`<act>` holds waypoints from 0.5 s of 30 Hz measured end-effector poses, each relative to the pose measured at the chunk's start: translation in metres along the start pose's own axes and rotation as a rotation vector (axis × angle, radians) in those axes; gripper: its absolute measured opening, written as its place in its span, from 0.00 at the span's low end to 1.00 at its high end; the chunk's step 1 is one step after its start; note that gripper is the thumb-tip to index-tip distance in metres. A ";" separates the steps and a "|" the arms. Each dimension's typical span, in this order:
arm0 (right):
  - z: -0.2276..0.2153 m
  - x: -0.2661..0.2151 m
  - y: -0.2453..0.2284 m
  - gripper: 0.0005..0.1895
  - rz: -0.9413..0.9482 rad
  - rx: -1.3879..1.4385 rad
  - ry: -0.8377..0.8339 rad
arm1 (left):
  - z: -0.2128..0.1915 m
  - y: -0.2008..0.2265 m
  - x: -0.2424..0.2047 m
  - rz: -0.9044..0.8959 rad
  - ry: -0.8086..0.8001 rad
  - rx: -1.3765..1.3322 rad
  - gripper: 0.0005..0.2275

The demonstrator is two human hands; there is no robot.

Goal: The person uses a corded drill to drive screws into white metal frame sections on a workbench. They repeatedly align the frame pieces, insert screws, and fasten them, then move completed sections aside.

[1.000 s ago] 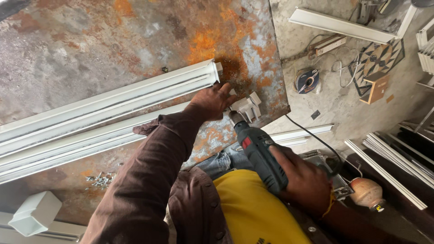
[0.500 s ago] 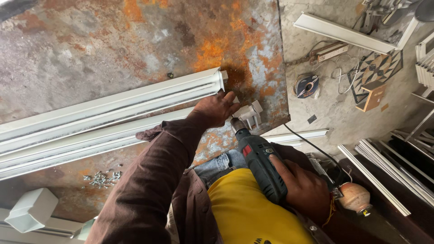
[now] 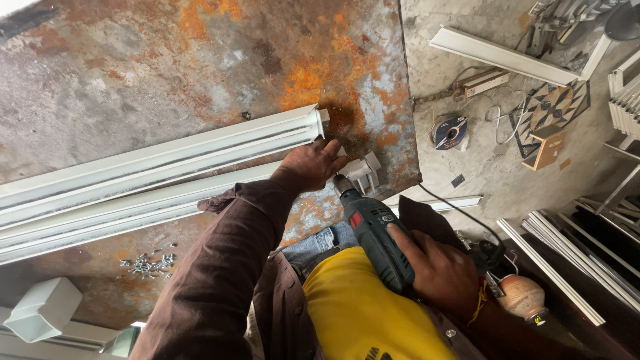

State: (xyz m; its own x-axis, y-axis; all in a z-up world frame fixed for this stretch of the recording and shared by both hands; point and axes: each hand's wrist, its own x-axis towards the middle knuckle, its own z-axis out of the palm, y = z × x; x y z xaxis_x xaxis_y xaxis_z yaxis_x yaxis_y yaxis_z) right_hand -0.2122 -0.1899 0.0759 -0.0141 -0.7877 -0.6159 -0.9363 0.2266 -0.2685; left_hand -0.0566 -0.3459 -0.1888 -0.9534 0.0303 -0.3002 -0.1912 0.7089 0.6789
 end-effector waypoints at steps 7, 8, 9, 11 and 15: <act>-0.020 0.019 -0.006 0.37 -0.302 -0.360 -0.040 | -0.001 0.000 0.002 -0.028 -0.092 -0.012 0.24; -0.023 0.022 -0.009 0.43 -0.097 -0.215 -0.190 | -0.002 0.002 0.000 -0.027 -0.118 0.003 0.28; -0.026 0.026 -0.011 0.50 0.112 -0.075 -0.323 | -0.004 0.002 0.002 -0.025 -0.135 0.024 0.32; -0.033 0.029 -0.019 0.58 0.324 0.082 -0.417 | -0.008 0.001 0.002 -0.036 -0.160 -0.020 0.32; -0.028 0.016 -0.042 0.60 0.309 0.122 -0.279 | -0.005 0.002 -0.002 -0.077 -0.175 -0.021 0.38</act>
State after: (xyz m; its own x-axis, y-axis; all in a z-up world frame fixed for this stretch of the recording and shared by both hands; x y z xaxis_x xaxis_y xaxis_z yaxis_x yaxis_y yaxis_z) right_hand -0.1834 -0.2282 0.0980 -0.1760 -0.4916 -0.8529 -0.8546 0.5062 -0.1154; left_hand -0.0567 -0.3480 -0.1837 -0.8811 0.1002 -0.4622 -0.2683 0.6989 0.6630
